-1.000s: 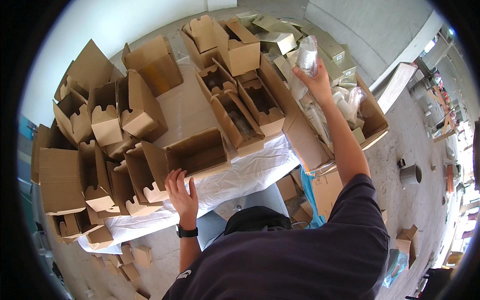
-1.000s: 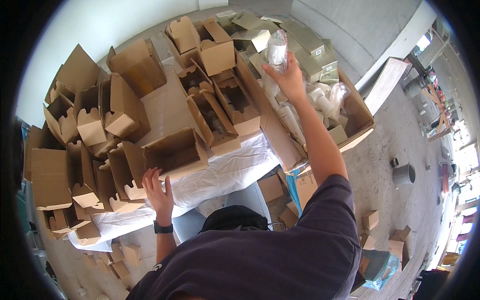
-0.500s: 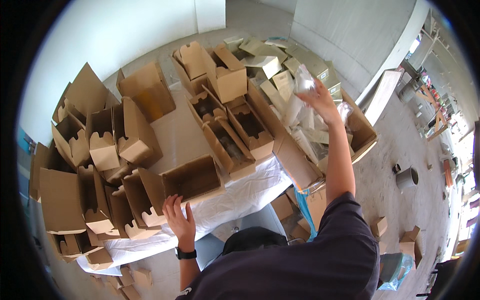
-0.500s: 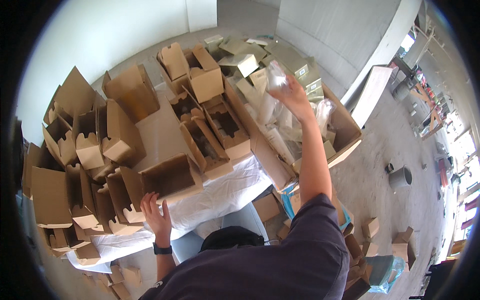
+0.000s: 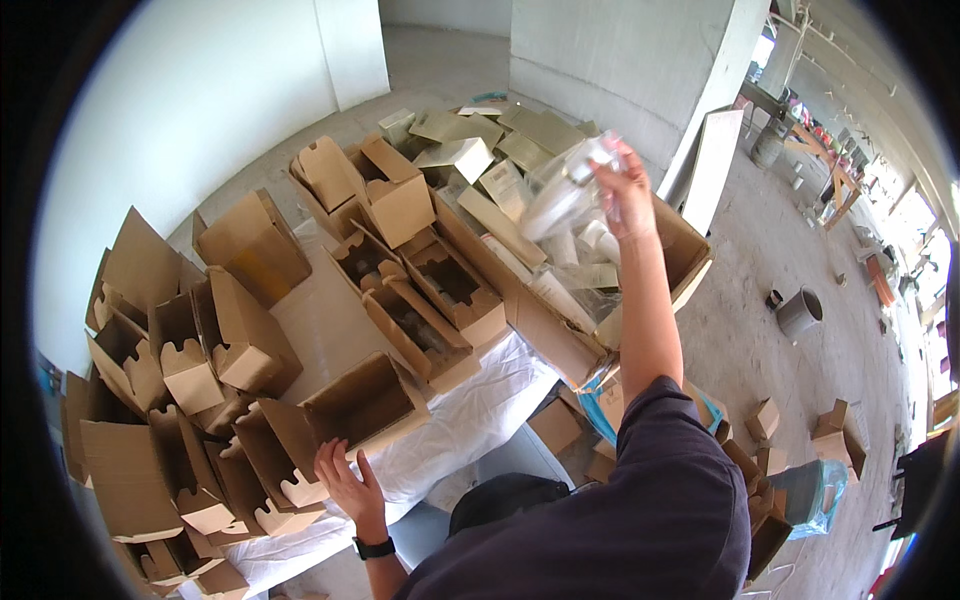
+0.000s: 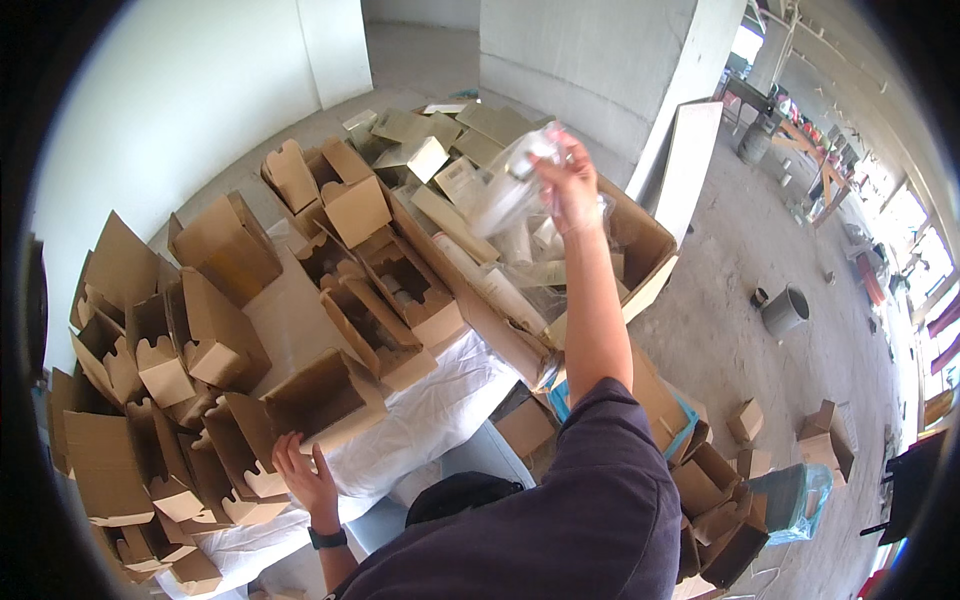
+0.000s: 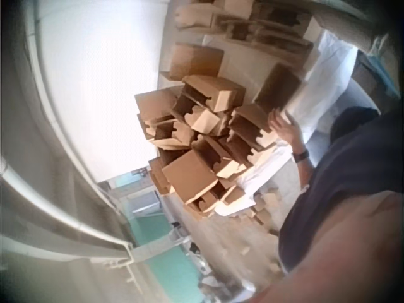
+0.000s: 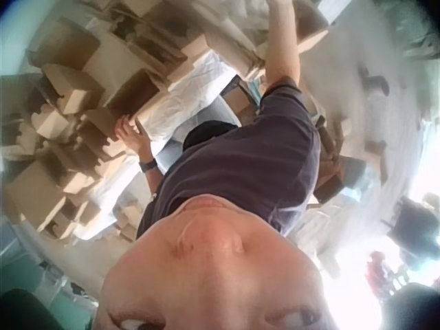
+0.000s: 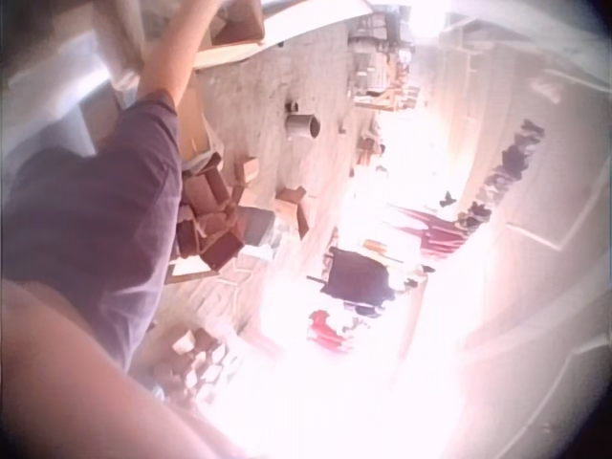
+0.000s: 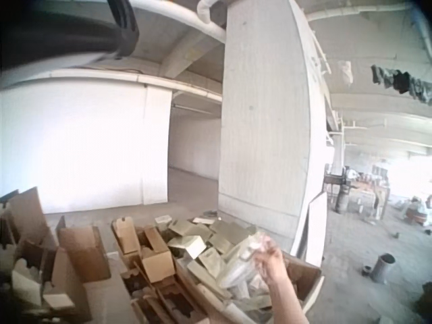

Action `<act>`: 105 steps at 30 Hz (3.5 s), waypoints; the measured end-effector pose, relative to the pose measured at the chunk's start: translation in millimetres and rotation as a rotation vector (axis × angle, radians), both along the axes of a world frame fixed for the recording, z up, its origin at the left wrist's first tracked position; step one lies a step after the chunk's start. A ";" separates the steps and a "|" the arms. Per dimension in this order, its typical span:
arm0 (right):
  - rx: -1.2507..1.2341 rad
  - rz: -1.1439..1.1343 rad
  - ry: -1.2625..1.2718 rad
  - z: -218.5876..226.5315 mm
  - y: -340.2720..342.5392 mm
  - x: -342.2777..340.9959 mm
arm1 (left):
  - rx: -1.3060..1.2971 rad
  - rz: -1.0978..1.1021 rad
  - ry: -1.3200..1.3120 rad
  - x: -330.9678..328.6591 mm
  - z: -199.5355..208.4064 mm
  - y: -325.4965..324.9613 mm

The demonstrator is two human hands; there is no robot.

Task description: The person removes white cylindrical bottles from plastic bags and places them into individual cardboard boxes on a table.

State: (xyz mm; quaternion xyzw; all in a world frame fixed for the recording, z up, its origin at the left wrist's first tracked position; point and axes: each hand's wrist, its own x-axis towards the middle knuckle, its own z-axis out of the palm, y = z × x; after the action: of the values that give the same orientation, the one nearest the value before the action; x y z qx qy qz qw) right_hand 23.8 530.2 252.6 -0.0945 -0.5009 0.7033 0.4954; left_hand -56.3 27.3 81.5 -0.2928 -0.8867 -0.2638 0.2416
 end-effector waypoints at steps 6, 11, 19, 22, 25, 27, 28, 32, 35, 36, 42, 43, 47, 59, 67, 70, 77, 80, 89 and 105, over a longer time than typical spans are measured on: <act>0.583 -0.388 -0.726 42.1 -37.4 10.5 | -0.021 -0.031 0.033 -0.7 1.4 -0.1; 1.131 -0.025 -1.276 -34.3 -34.8 -72.1 | -0.012 -0.009 0.021 -0.6 4.7 3.0; 1.216 0.011 -1.067 -42.4 3.4 -34.8 | 0.001 -0.014 0.006 0.0 -1.1 -1.9; 1.308 0.038 -1.385 -56.0 7.5 -25.5 | -0.004 -0.009 0.023 -2.6 -2.0 -2.4; 1.368 -0.001 -1.413 -86.4 23.5 -32.6 | 0.020 -0.045 0.002 -4.6 -2.1 5.7; 1.318 0.015 -1.567 -59.4 -2.3 -37.0 | 0.007 -0.033 0.008 -4.6 -1.2 0.6; 1.346 -0.002 -1.572 -52.8 -8.0 -40.7 | 0.009 -0.026 -0.001 -2.6 2.6 -3.6; 1.334 -0.364 -1.260 -62.1 23.0 -28.2 | 0.057 -0.008 -0.039 -2.2 -1.6 -11.3; 0.941 -0.585 -0.981 -14.6 -4.1 -16.8 | 0.085 -0.051 -0.081 -5.3 9.2 -1.2; 0.781 -0.463 -0.806 -4.4 -8.6 -17.4 | 0.071 -0.039 -0.068 -5.9 7.0 -2.6; 0.243 0.128 0.084 45.2 -119.1 -26.9 | 0.067 0.003 -0.074 1.1 3.4 -12.8; 0.227 0.248 0.210 39.1 -129.7 -30.2 | 0.071 0.001 -0.075 1.8 7.0 -14.1; 0.155 0.763 0.352 -4.9 -205.2 -46.3 | 0.121 -0.016 -0.102 -0.2 4.6 -10.3; 0.326 0.631 -0.373 -147.7 -291.9 -120.1 | 0.073 0.005 -0.118 -4.3 11.1 -26.2; 1.048 0.839 -0.502 -123.6 -290.2 -124.9 | 0.124 0.079 -0.116 -10.4 1.8 -8.8; 1.323 0.808 -0.758 -119.4 -296.3 -130.4 | 0.113 0.085 -0.102 -11.2 2.8 -7.3; 1.609 0.657 -0.780 -114.0 -312.7 -155.1 | 0.142 0.111 -0.038 -18.9 2.7 -12.4; 1.622 0.601 -0.746 -111.3 -314.6 -170.0 | 0.163 0.122 0.084 -34.9 12.1 -9.9; 1.846 0.798 -1.156 -127.2 -317.3 -191.0 | 0.014 0.149 -0.092 -26.5 -0.8 3.2; 1.821 0.657 -0.898 -141.3 -321.5 -188.1 | 0.037 0.208 -0.068 -30.1 5.7 -1.8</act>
State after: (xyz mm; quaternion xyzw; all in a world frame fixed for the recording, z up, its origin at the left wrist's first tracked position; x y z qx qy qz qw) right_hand -164.2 208.7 111.3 0.2006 -0.9755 0.0638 -0.0647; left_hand -86.4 25.5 87.3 -0.1854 -0.9150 -0.2633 0.2430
